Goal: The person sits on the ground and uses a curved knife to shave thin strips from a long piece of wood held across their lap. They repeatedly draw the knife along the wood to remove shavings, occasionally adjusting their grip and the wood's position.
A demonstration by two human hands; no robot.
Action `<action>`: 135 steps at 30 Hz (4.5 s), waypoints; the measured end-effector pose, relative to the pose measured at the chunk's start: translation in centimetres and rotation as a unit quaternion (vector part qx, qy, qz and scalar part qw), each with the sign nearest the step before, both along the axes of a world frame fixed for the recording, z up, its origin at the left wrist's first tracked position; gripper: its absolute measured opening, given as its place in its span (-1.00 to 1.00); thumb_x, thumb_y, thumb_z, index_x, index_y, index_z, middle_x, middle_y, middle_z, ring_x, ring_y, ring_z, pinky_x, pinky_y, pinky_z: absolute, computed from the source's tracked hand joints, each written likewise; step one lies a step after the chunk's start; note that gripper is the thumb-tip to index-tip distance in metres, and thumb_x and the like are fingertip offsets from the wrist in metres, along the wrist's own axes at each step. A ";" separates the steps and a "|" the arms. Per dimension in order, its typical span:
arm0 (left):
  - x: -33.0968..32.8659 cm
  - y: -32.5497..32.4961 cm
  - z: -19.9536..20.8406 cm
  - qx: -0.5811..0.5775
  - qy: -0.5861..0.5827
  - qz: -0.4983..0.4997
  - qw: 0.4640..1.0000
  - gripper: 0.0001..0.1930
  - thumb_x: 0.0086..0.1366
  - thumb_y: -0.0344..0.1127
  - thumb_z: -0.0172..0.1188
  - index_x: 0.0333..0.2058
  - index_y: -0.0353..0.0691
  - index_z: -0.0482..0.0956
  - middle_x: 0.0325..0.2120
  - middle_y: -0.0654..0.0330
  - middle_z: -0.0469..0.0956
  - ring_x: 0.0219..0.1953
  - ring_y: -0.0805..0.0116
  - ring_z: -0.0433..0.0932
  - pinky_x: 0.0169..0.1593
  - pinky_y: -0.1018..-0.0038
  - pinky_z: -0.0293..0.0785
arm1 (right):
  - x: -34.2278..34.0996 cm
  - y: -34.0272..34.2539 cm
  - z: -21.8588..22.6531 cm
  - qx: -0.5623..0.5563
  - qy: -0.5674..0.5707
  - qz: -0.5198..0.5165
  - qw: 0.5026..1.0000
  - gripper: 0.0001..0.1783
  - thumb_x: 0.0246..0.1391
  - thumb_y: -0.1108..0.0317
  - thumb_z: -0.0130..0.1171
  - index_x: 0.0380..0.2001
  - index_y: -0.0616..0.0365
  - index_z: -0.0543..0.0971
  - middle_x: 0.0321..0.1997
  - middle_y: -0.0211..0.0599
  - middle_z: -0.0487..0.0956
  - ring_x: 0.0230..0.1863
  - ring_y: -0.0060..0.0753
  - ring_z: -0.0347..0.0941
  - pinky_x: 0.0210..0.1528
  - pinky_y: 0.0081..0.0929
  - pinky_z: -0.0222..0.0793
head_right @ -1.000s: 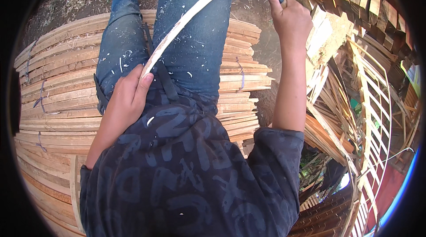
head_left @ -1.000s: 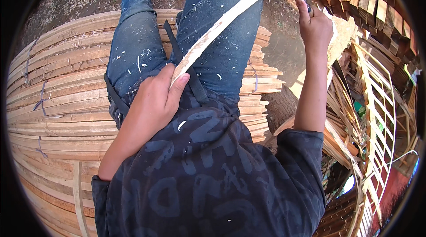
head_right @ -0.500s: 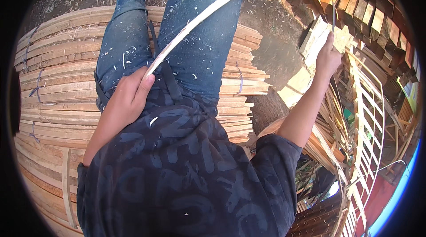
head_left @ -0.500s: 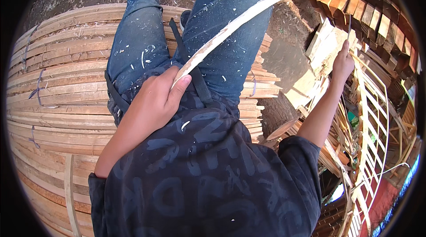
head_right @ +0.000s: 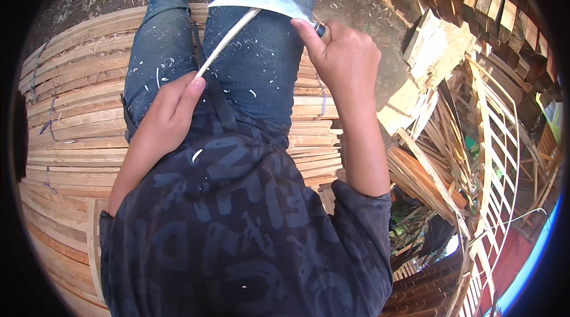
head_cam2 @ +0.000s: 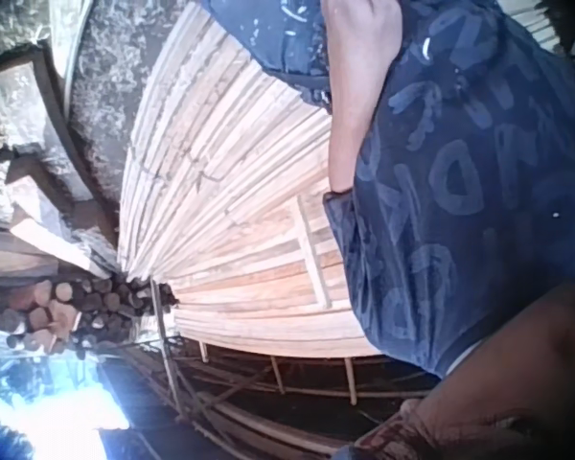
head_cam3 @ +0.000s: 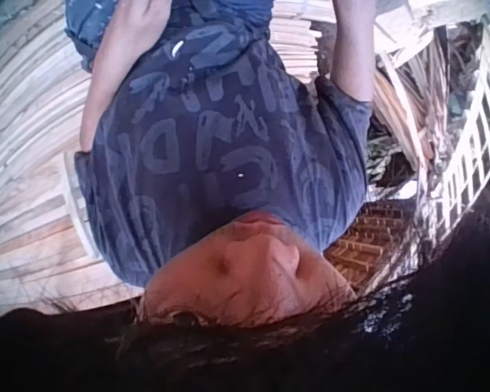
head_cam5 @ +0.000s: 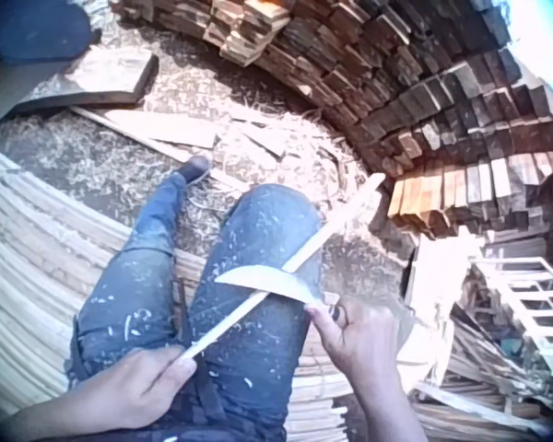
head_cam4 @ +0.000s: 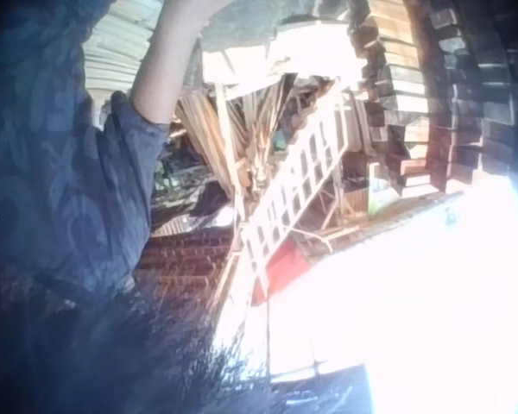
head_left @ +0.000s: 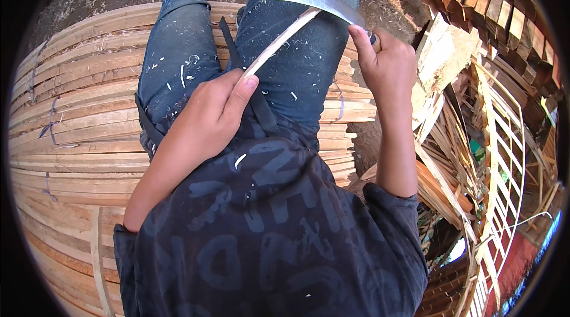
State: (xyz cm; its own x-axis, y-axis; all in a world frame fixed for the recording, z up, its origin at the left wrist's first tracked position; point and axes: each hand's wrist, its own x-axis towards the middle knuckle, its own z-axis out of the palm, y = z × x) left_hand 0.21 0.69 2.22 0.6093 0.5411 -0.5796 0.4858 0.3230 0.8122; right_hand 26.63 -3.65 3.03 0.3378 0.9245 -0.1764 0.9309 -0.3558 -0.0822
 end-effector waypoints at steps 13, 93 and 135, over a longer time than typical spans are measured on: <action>0.0 -0.2 0.9 0.001 0.016 -0.008 1.000 -0.56 0.42 -0.11 -0.12 -0.46 -0.43 0.34 -0.67 -0.22 0.34 -0.53 -0.26 0.34 -0.42 0.15 0.26 | 7.7 1.9 -2.0 0.030 -0.139 -0.061 0.988 -0.20 0.03 -0.43 -0.10 -0.66 0.19 0.56 -0.63 -0.08 0.54 -0.48 0.05 0.52 -0.40 -0.15 0.41; 0.0 -0.8 0.8 0.147 0.114 -0.079 0.979 -0.67 0.35 -0.18 0.00 -0.37 -0.42 0.34 -0.67 -0.20 0.40 -0.54 -0.24 0.44 -0.48 0.10 0.30 | 8.6 0.5 -2.7 0.035 -0.088 -0.020 0.995 -0.25 0.02 -0.37 -0.01 -0.78 0.16 0.45 -0.78 -0.18 0.44 -0.66 -0.05 0.45 -0.57 -0.24 0.34; -0.8 3.6 -2.4 0.161 0.062 -0.053 0.984 -0.63 0.20 -0.15 0.19 -0.23 -0.35 0.36 -0.59 -0.10 0.44 -0.50 -0.01 0.45 -0.40 0.27 0.32 | -1.9 -4.2 -1.2 0.205 0.504 -0.296 0.785 -0.83 0.20 0.44 0.03 -0.18 0.28 0.39 -0.57 -0.41 0.40 -0.71 -0.70 0.24 -0.70 -0.69 0.18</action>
State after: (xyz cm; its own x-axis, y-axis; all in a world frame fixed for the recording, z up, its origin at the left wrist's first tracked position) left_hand -0.62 4.30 -0.16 0.6071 0.6464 -0.4622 0.6049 0.0012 0.7963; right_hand 24.70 -7.84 1.79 0.6093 0.7073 -0.3585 0.0001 -0.4522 -0.8919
